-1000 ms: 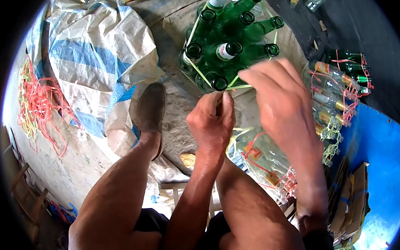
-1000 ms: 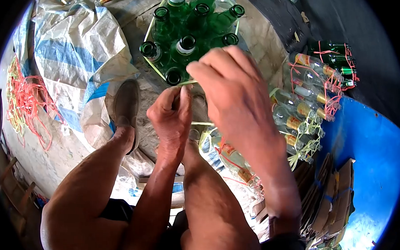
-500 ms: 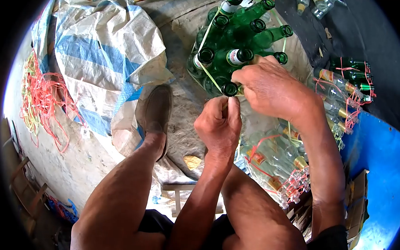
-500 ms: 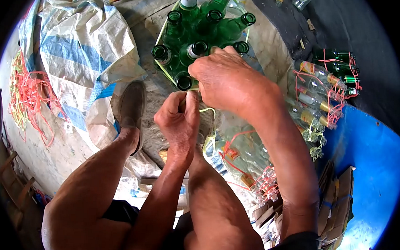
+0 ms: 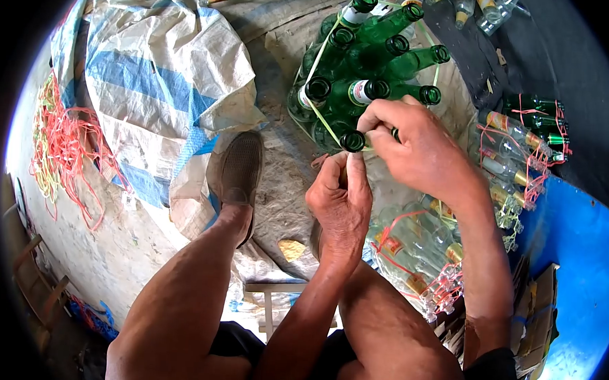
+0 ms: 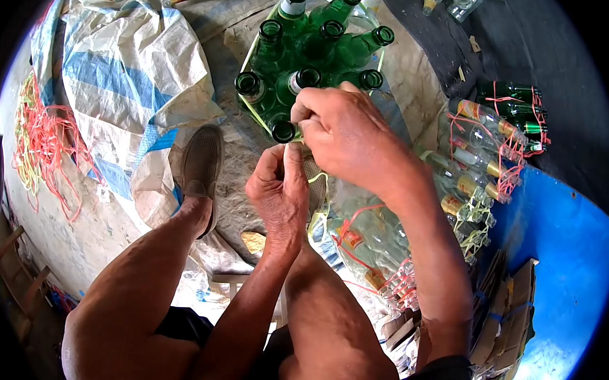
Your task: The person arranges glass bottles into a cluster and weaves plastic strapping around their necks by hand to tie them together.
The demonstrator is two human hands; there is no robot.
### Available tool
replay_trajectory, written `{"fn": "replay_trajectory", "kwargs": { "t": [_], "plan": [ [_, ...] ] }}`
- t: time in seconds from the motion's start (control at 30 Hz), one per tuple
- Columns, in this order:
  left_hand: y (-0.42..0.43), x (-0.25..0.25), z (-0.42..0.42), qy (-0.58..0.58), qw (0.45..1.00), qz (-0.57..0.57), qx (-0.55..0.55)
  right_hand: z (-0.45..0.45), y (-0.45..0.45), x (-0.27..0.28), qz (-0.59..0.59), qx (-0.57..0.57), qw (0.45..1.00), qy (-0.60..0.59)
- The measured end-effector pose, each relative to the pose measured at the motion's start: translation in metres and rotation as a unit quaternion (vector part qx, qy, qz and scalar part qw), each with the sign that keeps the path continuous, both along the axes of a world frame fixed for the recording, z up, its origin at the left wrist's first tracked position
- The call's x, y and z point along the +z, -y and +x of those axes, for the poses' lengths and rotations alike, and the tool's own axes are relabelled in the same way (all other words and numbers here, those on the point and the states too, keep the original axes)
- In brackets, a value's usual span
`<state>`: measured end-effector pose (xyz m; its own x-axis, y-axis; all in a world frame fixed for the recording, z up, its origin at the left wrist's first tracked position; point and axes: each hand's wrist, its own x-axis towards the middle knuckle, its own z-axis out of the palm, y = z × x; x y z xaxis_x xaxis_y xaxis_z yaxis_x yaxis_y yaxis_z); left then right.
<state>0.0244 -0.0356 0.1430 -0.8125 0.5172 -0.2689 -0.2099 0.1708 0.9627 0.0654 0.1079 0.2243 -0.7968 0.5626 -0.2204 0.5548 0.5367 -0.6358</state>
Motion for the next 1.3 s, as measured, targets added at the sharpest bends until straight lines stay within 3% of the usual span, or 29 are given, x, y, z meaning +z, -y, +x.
{"fn": "replay_trajectory", "kwargs": {
  "t": [0.07, 0.17, 0.47, 0.5, 0.6, 0.7, 1.03, 1.3],
  "plan": [
    [0.000, 0.002, 0.001, -0.014, 1.000, -0.007, -0.011, 0.003, 0.002, -0.001, -0.019, -0.038, 0.999, -0.032],
    [-0.003, 0.005, 0.000, 0.023, 0.999, 0.015, -0.019, 0.005, -0.001, 0.004, -0.145, -0.084, 0.985, -0.045],
    [-0.009, 0.003, 0.001, 0.105, 0.992, 0.044, -0.044, 0.005, 0.000, 0.003, -0.196, -0.148, 0.953, -0.180],
    [-0.009, 0.004, 0.002, 0.108, 0.992, 0.045, -0.040, 0.008, -0.002, 0.007, -0.271, -0.189, 0.928, -0.174],
    [-0.009, -0.002, 0.004, 0.064, 0.995, 0.046, -0.063, 0.009, 0.000, 0.010, -0.273, -0.238, 0.913, -0.189],
    [-0.010, 0.000, 0.005, 0.114, 0.989, 0.057, -0.069, 0.008, 0.004, 0.003, -0.293, -0.284, 0.880, -0.242],
    [-0.015, 0.005, 0.001, 0.150, 0.984, 0.055, -0.074, -0.002, 0.021, -0.015, -0.238, -0.386, 0.804, -0.384],
    [-0.016, 0.009, -0.002, 0.140, 0.985, 0.065, -0.075, -0.007, 0.029, -0.019, -0.125, -0.353, 0.853, -0.364]
  ]
}}
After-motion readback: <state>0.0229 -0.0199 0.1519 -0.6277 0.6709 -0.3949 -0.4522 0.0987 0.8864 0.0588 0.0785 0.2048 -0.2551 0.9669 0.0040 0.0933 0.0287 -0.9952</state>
